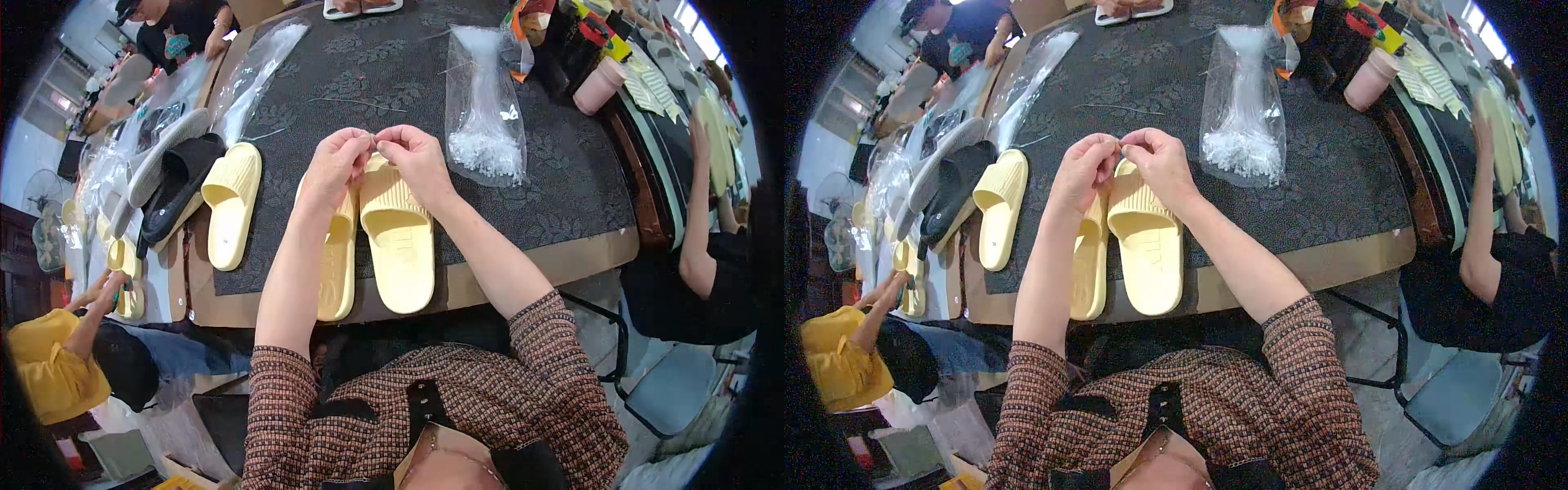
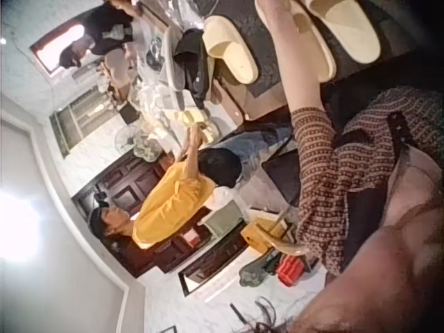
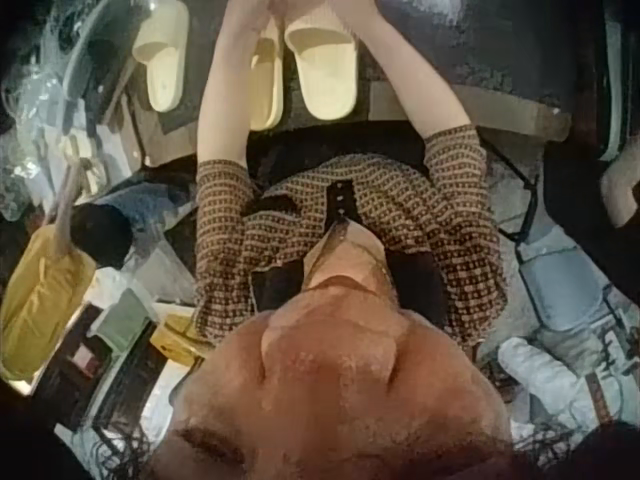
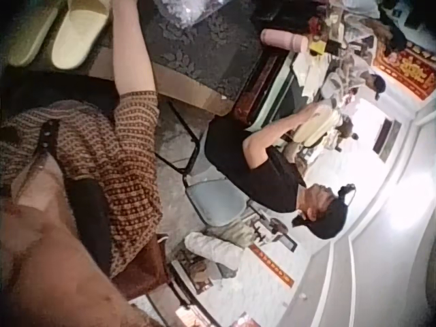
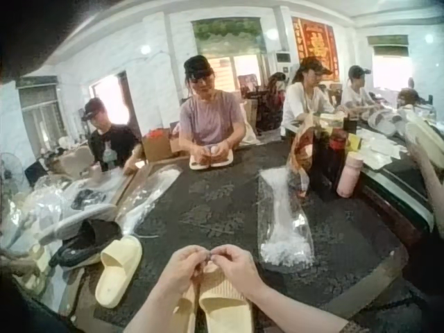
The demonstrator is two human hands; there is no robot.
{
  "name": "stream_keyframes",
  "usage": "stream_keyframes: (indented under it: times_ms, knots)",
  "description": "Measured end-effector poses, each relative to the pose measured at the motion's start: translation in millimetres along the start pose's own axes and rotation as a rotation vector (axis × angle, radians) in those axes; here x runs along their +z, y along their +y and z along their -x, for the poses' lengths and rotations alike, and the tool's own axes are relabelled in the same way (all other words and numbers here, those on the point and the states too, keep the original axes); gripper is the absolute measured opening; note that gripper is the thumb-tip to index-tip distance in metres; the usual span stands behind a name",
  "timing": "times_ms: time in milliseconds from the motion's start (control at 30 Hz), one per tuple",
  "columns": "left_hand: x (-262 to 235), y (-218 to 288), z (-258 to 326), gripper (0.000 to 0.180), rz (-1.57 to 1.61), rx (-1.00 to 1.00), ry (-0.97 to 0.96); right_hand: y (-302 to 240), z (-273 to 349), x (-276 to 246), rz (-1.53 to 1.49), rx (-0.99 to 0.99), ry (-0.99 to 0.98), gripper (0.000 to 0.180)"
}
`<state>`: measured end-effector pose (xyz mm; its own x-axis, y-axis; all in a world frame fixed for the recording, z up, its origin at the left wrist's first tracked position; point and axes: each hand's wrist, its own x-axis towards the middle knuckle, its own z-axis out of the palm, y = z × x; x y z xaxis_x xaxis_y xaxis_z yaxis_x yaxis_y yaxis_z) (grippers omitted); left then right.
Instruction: The person pairs slides together by threading and locking plastic tag fasteners through each pair by hand.
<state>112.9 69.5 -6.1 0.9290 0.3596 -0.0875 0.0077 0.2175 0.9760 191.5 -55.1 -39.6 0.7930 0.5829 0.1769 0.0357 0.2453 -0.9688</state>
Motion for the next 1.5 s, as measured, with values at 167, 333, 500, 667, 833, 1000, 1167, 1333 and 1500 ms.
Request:
stream_keyframes:
  times_ms: [167, 333, 500, 667, 833, 1000, 1167, 1333, 1500]
  knots:
    - [-0.6, -1.4, -0.8, 0.007, 0.016, 0.012, 0.014, -1.0, -0.5, 0.6, 0.035, 0.024, 0.001, 0.013]
    - [-1.8, -1.4, -0.8, 0.006, -0.028, -0.014, 0.009, -0.2, -0.8, 0.4, 0.065, 0.019, 0.020, 0.014]
    - [-2.1, -1.7, -1.3, 0.006, -0.019, -0.013, 0.013, -3.3, 0.4, 1.3, 0.053, 0.024, 0.034, 0.016]
    - [2.4, -1.2, -1.5, 0.004, -0.033, -0.010, 0.063, -3.8, 0.9, 0.1, 0.040, 0.045, 0.015, 0.015]
    - [1.5, 0.1, -1.2, 0.005, -0.006, -0.040, 0.079, 5.4, -2.4, 0.5, -0.014, -0.010, -0.029, 0.018]
    - [5.4, 2.9, 0.4, 0.005, -0.022, -0.050, 0.096, 3.6, -1.3, 1.2, -0.051, -0.003, -0.015, 0.020]
    - [4.1, 2.5, 0.3, 0.003, -0.079, -0.032, 0.072, 3.2, -1.6, 2.2, -0.058, 0.003, -0.009, 0.016]
    - [3.3, 1.3, -1.5, 0.001, -0.089, -0.058, 0.050, 12.0, -3.8, 0.3, -0.072, -0.029, 0.026, 0.016]
    - [0.6, 0.2, -3.3, 0.004, -0.094, -0.065, 0.033, 5.7, -0.2, 0.9, -0.067, -0.033, 0.030, 0.017]
